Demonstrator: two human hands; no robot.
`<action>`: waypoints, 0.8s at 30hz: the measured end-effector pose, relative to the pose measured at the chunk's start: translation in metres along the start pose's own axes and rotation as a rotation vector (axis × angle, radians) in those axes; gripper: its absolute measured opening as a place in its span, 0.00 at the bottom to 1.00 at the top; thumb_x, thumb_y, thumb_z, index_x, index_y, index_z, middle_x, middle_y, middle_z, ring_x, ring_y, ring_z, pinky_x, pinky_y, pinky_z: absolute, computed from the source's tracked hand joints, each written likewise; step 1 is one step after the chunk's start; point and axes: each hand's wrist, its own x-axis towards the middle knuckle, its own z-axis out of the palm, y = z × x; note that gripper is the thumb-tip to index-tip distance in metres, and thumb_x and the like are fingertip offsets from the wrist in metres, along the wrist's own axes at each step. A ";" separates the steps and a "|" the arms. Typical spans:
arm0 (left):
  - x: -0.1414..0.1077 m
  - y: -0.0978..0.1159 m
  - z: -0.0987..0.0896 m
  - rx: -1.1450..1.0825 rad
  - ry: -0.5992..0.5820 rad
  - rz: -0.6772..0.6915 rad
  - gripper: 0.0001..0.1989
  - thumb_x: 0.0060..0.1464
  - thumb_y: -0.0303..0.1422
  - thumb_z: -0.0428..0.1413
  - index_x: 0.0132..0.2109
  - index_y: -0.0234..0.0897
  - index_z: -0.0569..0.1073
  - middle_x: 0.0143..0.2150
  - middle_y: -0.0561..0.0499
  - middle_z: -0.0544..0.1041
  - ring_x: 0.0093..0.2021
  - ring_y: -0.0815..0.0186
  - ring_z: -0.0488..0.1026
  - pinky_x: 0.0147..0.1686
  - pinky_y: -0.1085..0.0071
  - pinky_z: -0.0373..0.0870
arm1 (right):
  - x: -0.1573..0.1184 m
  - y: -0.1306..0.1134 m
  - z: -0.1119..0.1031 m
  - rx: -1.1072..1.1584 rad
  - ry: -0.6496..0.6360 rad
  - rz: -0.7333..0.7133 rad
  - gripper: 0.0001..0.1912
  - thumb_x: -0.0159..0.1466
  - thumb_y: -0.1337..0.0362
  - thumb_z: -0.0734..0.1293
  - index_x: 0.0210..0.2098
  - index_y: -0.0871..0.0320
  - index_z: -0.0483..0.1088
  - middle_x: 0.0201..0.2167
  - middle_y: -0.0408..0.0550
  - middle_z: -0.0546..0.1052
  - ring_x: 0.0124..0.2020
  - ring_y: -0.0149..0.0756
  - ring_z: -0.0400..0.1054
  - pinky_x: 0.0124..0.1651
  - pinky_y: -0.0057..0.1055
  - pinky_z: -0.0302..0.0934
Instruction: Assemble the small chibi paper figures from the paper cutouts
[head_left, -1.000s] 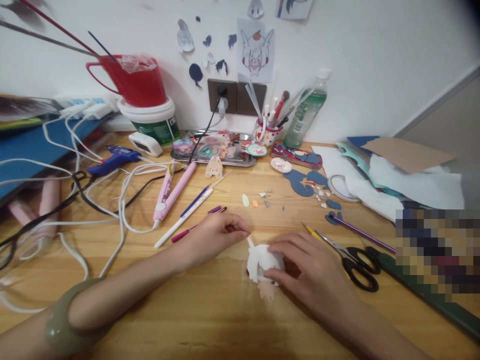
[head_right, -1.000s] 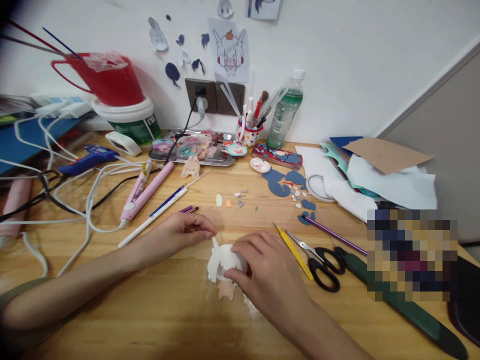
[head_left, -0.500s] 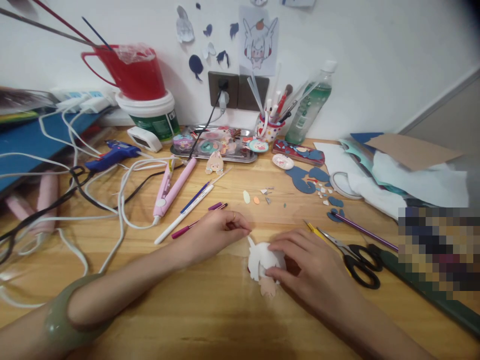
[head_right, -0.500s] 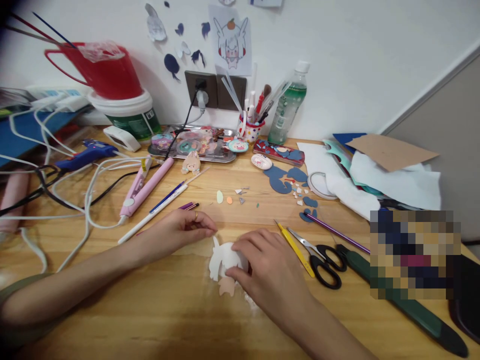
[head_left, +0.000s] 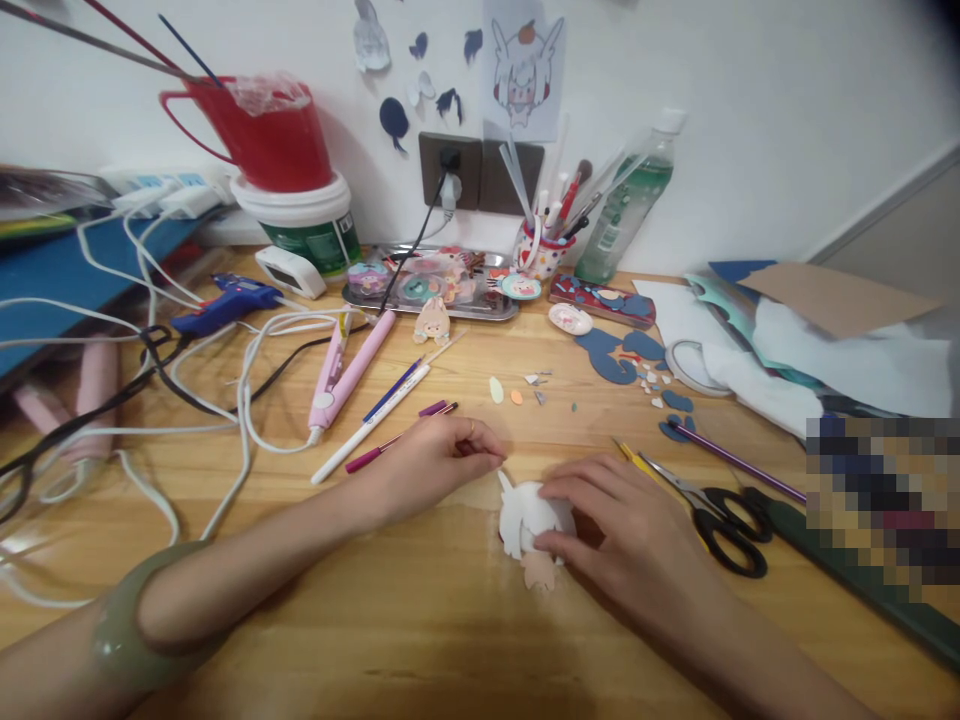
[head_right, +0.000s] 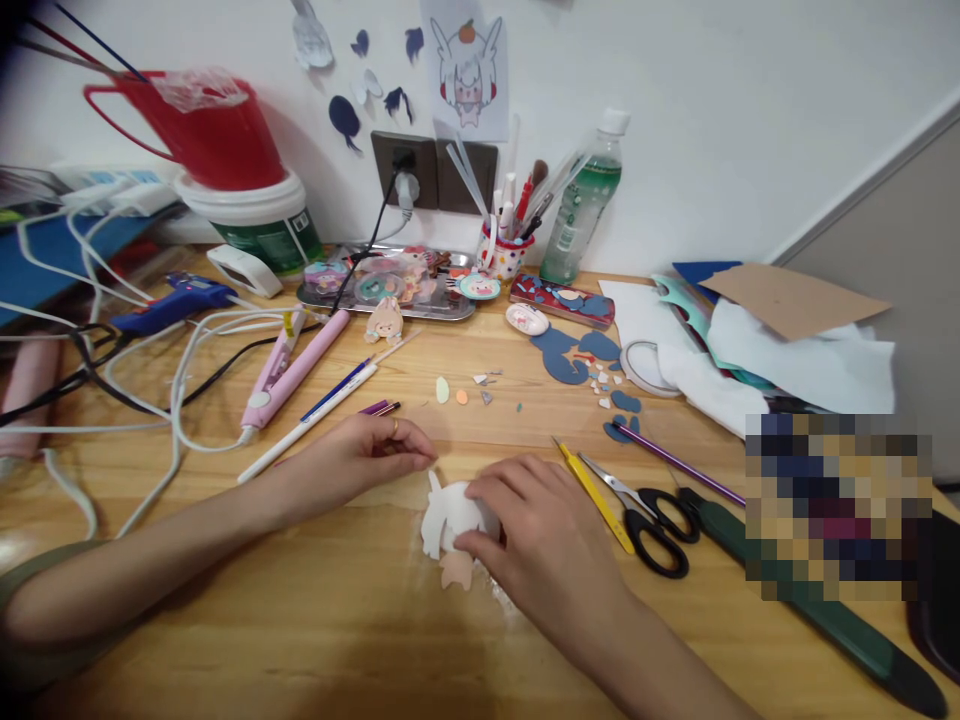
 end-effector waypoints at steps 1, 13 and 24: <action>0.000 -0.001 0.000 -0.001 0.001 0.002 0.09 0.52 0.36 0.53 0.36 0.35 0.73 0.34 0.51 0.76 0.36 0.66 0.72 0.37 0.71 0.66 | 0.000 0.000 0.000 -0.001 0.005 -0.003 0.11 0.54 0.64 0.70 0.37 0.56 0.69 0.36 0.44 0.75 0.40 0.38 0.65 0.41 0.36 0.58; 0.000 -0.005 -0.002 0.017 -0.001 0.057 0.09 0.53 0.35 0.52 0.36 0.36 0.73 0.33 0.53 0.76 0.35 0.67 0.72 0.35 0.74 0.65 | -0.001 0.004 -0.004 -0.009 0.058 -0.004 0.11 0.53 0.64 0.70 0.37 0.55 0.69 0.36 0.43 0.74 0.39 0.37 0.65 0.40 0.34 0.58; 0.000 -0.003 -0.002 0.020 -0.008 0.070 0.08 0.53 0.34 0.52 0.36 0.36 0.73 0.34 0.53 0.76 0.35 0.67 0.72 0.36 0.73 0.65 | 0.001 0.001 0.000 -0.008 0.055 -0.028 0.09 0.54 0.65 0.70 0.35 0.56 0.69 0.35 0.45 0.75 0.37 0.38 0.66 0.40 0.36 0.60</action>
